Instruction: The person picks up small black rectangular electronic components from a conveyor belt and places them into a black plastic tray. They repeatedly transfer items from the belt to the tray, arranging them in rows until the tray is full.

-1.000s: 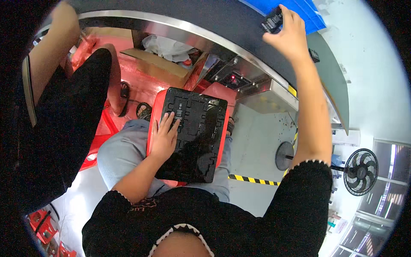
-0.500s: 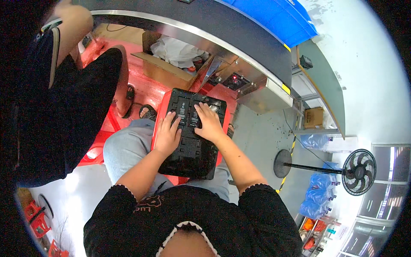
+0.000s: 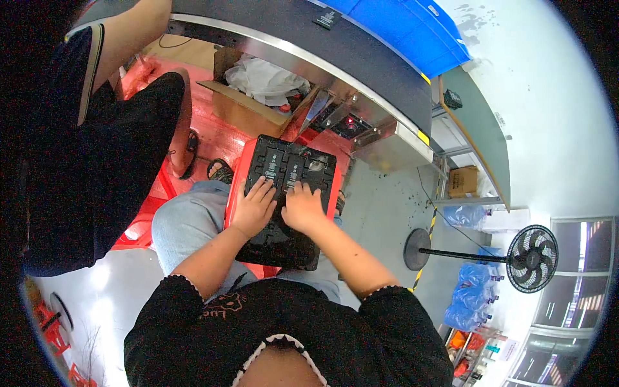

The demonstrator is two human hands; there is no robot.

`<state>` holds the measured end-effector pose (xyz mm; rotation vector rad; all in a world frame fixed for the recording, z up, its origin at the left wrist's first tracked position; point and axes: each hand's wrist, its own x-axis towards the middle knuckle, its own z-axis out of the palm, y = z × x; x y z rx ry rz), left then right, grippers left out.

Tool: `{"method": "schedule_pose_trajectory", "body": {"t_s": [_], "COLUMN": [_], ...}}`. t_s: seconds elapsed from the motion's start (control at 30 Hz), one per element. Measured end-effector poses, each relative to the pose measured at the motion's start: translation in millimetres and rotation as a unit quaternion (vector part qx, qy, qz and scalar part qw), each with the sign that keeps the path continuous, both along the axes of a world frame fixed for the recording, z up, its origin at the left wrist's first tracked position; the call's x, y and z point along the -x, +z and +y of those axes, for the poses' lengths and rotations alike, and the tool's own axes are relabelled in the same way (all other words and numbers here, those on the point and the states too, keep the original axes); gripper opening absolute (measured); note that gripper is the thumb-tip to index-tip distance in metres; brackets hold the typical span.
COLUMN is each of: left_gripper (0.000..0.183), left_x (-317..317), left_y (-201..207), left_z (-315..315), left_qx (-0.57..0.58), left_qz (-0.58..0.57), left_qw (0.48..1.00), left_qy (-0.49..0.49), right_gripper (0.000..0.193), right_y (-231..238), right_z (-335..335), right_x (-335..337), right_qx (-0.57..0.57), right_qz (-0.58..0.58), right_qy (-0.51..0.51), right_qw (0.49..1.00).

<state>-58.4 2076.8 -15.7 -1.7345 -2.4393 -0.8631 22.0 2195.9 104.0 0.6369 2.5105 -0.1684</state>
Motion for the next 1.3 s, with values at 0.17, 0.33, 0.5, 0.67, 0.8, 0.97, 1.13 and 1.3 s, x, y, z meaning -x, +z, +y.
{"method": "schedule_pose_trajectory", "body": {"t_s": [0.17,0.33,0.5,0.67,0.8,0.97,1.13,1.3], "left_gripper": [0.041,0.045,0.042,0.039,0.046,0.051,0.050,0.037], "left_x": [-5.9,-6.1,-0.5,13.8,7.5,-10.4,-10.4,2.9], "left_y": [25.0,20.4,29.4,36.8,24.2,11.3,15.4,42.7], "left_z": [7.8,38.9,70.9,67.2,57.0,49.8,57.5,78.5], "left_qx": [0.000,0.083,0.112,0.116,0.117,0.140,0.135,0.150], "left_qz": [0.006,0.045,-0.011,-0.036,0.024,0.080,0.023,-0.016], "left_qw": [1.000,0.992,0.990,0.990,0.990,0.986,0.990,0.986], "left_qy": [-0.023,-0.081,-0.086,-0.077,-0.078,-0.048,-0.045,-0.065], "right_gripper": [0.039,0.051,0.095,0.095,0.082,0.080,0.099,0.100], "right_y": [101.0,175.0,175.7,191.2,182.7,167.4,90.2,-21.6], "right_z": [58.6,150.0,273.8,324.8,321.7,193.5,87.2,99.9], "right_x": [13.8,64.0,115.6,144.5,125.6,68.0,-1.4,-54.4], "right_qx": [0.112,-0.080,-0.193,0.048,-0.141,-0.181,0.067,0.074], "right_qz": [0.327,0.566,0.465,0.159,0.279,0.573,0.434,0.261], "right_qy": [0.168,0.100,0.020,-0.086,-0.010,0.140,0.086,0.008], "right_qw": [0.923,0.815,0.864,0.982,0.950,0.787,0.895,0.962]}}
